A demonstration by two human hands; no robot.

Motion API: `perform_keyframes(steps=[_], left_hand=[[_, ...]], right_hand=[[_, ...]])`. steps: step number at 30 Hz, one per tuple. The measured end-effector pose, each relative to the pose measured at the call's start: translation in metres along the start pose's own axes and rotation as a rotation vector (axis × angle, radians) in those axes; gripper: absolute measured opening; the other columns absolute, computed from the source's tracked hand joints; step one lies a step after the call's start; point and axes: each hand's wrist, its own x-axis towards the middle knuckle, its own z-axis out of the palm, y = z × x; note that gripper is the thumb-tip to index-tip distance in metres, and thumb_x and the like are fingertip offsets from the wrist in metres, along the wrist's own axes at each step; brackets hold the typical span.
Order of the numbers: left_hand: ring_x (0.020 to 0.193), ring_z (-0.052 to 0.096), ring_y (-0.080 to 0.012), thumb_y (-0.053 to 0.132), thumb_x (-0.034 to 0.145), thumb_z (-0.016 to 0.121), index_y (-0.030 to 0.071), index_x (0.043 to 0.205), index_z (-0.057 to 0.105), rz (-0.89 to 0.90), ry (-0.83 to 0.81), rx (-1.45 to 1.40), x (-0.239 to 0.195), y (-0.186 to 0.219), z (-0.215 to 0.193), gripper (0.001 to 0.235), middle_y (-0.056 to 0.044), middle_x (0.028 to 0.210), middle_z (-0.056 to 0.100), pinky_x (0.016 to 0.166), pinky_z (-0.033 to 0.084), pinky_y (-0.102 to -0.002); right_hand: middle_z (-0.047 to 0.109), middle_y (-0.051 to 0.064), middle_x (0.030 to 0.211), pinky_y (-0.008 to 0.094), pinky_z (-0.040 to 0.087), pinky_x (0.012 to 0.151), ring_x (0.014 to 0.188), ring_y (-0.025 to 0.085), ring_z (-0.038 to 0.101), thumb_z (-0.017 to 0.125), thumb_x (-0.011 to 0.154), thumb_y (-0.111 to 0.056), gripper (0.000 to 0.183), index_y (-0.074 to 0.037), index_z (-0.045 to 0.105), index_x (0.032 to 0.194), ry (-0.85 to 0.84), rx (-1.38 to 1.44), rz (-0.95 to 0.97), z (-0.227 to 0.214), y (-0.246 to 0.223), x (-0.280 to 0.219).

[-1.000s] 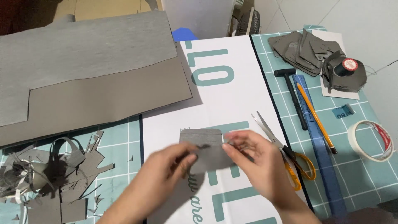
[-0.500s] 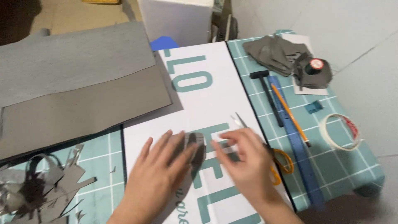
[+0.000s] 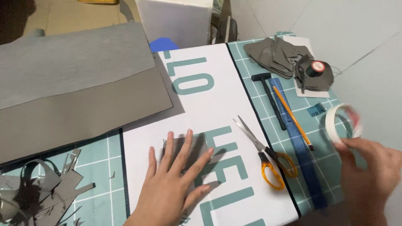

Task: Cutting a small piece of leather and applying double-sided tape to its edges for assembly.

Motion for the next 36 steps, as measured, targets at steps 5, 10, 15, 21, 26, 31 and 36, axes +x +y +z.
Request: perform_keyframes(steps=[5,10,15,21,26,31,36], left_hand=[[0.142,0.043,-0.0252,0.045,0.099,0.056,0.010,0.155,0.041,-0.251,-0.115,-1.363,0.009,-0.010,-0.035,0.068,-0.009,0.159,0.046,0.113,0.037,-0.042],[0.100,0.072,-0.0139,0.023,0.099,0.065,0.001,0.120,0.073,-0.394,-0.242,-2.062,0.001,-0.004,-0.043,0.031,-0.006,0.108,0.078,0.092,0.059,-0.027],[0.078,0.068,-0.0101,0.022,0.094,0.073,0.000,0.115,0.076,-0.406,-0.227,-2.064,-0.004,-0.009,-0.047,0.030,-0.010,0.085,0.080,0.074,0.049,-0.026],[0.093,0.074,-0.0185,0.027,0.091,0.075,0.014,0.109,0.077,-0.128,-0.118,-1.789,-0.004,-0.008,-0.050,0.022,-0.006,0.102,0.079,0.083,0.058,-0.031],[0.077,0.056,-0.0261,0.020,0.100,0.065,0.004,0.105,0.067,0.141,0.090,-1.492,0.003,-0.010,-0.056,0.017,-0.008,0.088,0.063,0.075,0.052,-0.037],[0.085,0.066,-0.0284,0.013,0.098,0.071,0.004,0.106,0.068,0.221,0.230,-1.268,0.003,-0.014,-0.058,0.013,-0.011,0.099,0.070,0.081,0.057,-0.040],[0.085,0.062,-0.0316,0.034,0.115,0.031,-0.002,0.111,0.070,0.329,0.241,-1.001,0.001,-0.019,-0.060,0.054,-0.015,0.096,0.061,0.089,0.055,-0.047]], right_hand=[[0.077,-0.001,0.096,0.036,0.043,0.096,0.094,0.019,0.063,0.059,0.098,-0.025,0.021,-0.016,0.078,0.097,0.020,0.428,-0.170,-0.036,-0.162,0.021],[0.073,-0.019,0.094,0.036,0.041,0.088,0.092,0.011,0.060,0.067,0.089,-0.034,0.015,-0.033,0.080,0.098,-0.198,0.598,-0.097,-0.053,-0.237,0.020],[0.076,0.001,0.107,0.035,0.052,0.097,0.104,0.017,0.071,0.087,0.068,-0.028,0.038,-0.016,0.076,0.101,-0.335,0.854,-0.091,-0.053,-0.197,0.037],[0.068,0.013,0.117,0.032,0.052,0.081,0.092,0.019,0.062,0.057,0.093,-0.016,0.033,-0.002,0.072,0.119,-0.413,0.819,0.393,-0.074,-0.235,0.076],[0.066,0.010,0.122,0.036,0.053,0.089,0.116,0.022,0.064,0.071,0.076,-0.017,0.048,-0.006,0.073,0.123,-0.498,0.976,0.333,-0.078,-0.233,0.070],[0.075,0.014,0.114,0.037,0.060,0.091,0.106,0.025,0.071,0.084,0.067,-0.015,0.056,-0.002,0.071,0.120,-0.358,1.082,0.239,-0.070,-0.238,0.055],[0.075,0.019,0.091,0.036,0.058,0.080,0.092,0.026,0.076,0.074,0.079,-0.007,0.077,0.006,0.049,0.151,-0.381,1.617,0.733,-0.066,-0.246,0.050]])
